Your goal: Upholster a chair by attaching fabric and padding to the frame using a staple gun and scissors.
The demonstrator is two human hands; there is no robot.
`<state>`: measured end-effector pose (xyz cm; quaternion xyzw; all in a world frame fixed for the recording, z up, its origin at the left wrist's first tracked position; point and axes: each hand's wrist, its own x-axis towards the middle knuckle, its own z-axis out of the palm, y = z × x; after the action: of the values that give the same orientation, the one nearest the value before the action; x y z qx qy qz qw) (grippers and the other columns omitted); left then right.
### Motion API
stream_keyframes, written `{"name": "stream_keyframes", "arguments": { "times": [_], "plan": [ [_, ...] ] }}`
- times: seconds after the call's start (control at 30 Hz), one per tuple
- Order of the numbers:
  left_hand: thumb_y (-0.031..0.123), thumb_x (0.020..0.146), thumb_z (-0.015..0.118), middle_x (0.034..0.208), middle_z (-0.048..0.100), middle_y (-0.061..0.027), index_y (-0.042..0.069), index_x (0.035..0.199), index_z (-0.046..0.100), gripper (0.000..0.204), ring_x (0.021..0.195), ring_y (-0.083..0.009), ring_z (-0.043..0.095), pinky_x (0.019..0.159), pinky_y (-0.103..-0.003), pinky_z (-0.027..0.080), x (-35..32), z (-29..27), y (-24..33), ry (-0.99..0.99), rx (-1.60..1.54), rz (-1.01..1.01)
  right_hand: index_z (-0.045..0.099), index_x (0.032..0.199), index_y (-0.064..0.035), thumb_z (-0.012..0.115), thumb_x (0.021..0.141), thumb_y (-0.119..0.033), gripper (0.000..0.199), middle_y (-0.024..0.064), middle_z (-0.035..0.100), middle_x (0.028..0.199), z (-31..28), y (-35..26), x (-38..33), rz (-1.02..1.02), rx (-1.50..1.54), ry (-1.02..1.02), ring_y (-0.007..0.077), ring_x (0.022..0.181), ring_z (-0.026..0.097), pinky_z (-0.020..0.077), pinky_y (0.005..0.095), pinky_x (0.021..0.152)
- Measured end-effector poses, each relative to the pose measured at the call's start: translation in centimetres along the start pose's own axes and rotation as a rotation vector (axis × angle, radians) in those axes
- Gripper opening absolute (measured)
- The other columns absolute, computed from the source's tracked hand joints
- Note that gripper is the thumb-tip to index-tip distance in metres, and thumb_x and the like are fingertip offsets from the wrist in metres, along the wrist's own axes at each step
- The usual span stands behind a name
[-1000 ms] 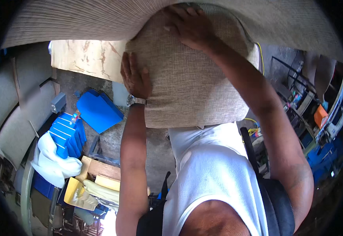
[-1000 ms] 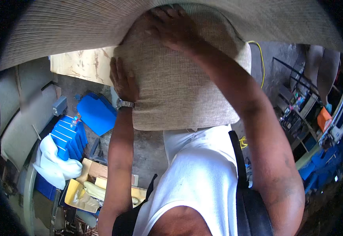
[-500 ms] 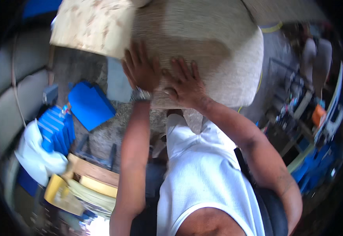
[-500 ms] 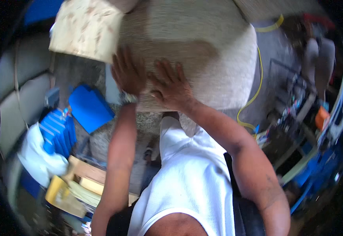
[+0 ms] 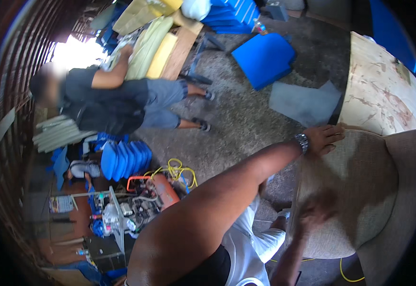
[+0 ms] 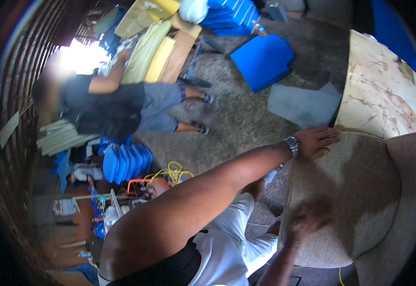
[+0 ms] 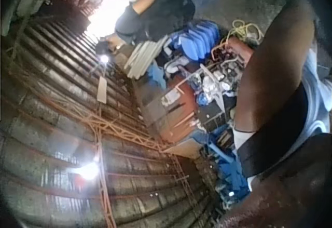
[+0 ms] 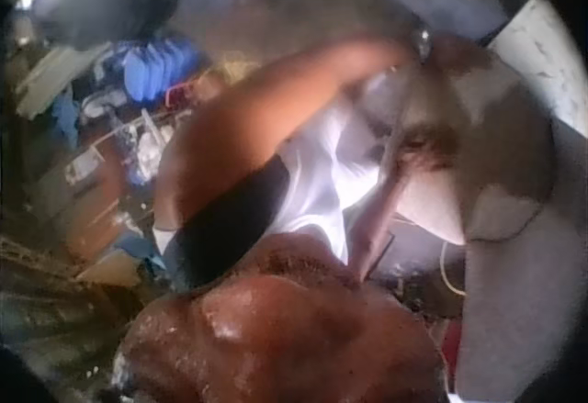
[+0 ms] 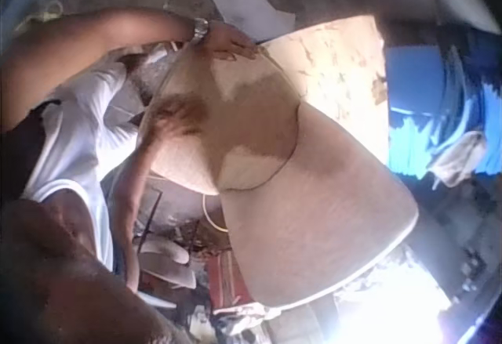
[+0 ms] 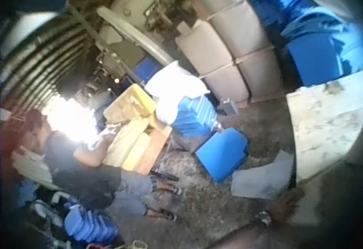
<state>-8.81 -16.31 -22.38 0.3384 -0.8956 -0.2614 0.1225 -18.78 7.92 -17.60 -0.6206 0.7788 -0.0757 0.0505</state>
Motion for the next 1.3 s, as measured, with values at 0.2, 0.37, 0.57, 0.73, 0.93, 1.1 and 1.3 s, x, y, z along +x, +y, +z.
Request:
{"name": "stream_keyframes", "arguments": {
  "times": [0.2, 0.37, 0.57, 0.73, 0.93, 1.1, 1.3],
  "plan": [
    [0.048, 0.09, 0.056, 0.162, 0.025, -0.011, 0.012, 0.152, 0.035, 0.075, 0.148, -0.0336, 0.023, 0.117, -0.059, 0.021, -2.2, 3.8, 4.8, 0.154, 0.309, -0.252, 0.019, 0.158, -0.0115, 0.058, 0.084, -0.028, 0.085, 0.021, 0.012, 0.164, 3.5, 0.0, -5.2, -0.177, 0.061, -0.21, 0.042, 0.151, 0.01, 0.0083, 0.0675, 0.116],
    [0.042, 0.093, 0.057, 0.164, 0.015, -0.0134, 0.007, 0.155, 0.025, 0.078, 0.152, -0.0323, 0.011, 0.117, -0.054, 0.024, -11.5, 5.7, 9.9, -0.008, 0.022, -0.33, 0.02, 0.158, -0.0125, 0.07, 0.076, -0.031, 0.098, 0.0191, 0.008, 0.165, 1.1, 1.5, -4.9, -0.187, 0.103, -0.296, 0.0421, 0.151, 0.006, 0.0086, 0.0688, 0.115],
    [0.039, 0.095, 0.055, 0.16, 0.024, -0.0164, 0.005, 0.15, 0.035, 0.068, 0.146, -0.0353, 0.027, 0.116, -0.05, 0.03, -17.0, 4.9, 13.0, 0.003, -0.192, -0.583, 0.048, 0.142, -0.0001, 0.046, 0.103, -0.022, 0.045, 0.0169, 0.041, 0.153, 4.3, 20.8, 0.1, -0.004, 0.688, -0.347, 0.0329, 0.144, 0.033, 0.0238, 0.0442, 0.119],
    [0.044, 0.104, 0.035, 0.127, 0.058, -0.0233, 0.006, 0.124, 0.056, 0.047, 0.117, -0.0378, 0.057, 0.098, -0.048, 0.047, -24.2, 8.9, 12.6, -0.175, -0.334, -0.579, 0.038, 0.148, -0.0024, 0.04, 0.105, -0.027, 0.05, 0.02, 0.039, 0.153, 3.4, 26.4, -0.7, -0.43, 0.03, 0.626, 0.0383, 0.14, 0.038, 0.0292, 0.0509, 0.117],
    [0.077, 0.09, 0.036, 0.102, 0.07, -0.0245, 0.003, 0.107, 0.071, 0.084, 0.104, -0.0366, 0.066, 0.091, -0.045, 0.049, -33.8, 18.2, 17.5, 0.084, -0.574, -1.233, 0.029, 0.155, -0.006, 0.033, 0.098, -0.045, 0.069, 0.0193, 0.015, 0.164, 4.2, 12.4, -10.7, -0.548, -0.128, 0.235, 0.0349, 0.153, 0.009, -0.0004, 0.0573, 0.121],
    [0.077, 0.091, 0.031, 0.11, 0.067, -0.0288, 0.001, 0.113, 0.068, 0.088, 0.112, -0.04, 0.064, 0.093, -0.047, 0.049, -32.1, 21.6, 25.8, -0.025, -0.552, -1.278, 0.061, 0.128, -0.0061, 0.057, 0.088, -0.03, 0.046, 0.021, 0.05, 0.144, -2.1, 9.1, -12.4, -0.878, 0.196, -0.646, 0.0438, 0.146, 0.025, 0.0063, 0.0606, 0.12],
    [0.065, 0.097, 0.032, 0.117, 0.065, -0.0231, 0.014, 0.124, 0.062, 0.065, 0.107, -0.0402, 0.064, 0.094, -0.047, 0.047, -27.7, 19.8, 28.3, -0.2, -0.507, -1.029, 0.071, 0.101, -0.0007, 0.058, 0.088, -0.011, 0.021, 0.024, 0.07, 0.102, 0.2, 23.3, -13.8, -0.465, 0.64, -0.335, 0.0397, 0.099, 0.067, 0.053, 0.0467, 0.09]
  ]
}}
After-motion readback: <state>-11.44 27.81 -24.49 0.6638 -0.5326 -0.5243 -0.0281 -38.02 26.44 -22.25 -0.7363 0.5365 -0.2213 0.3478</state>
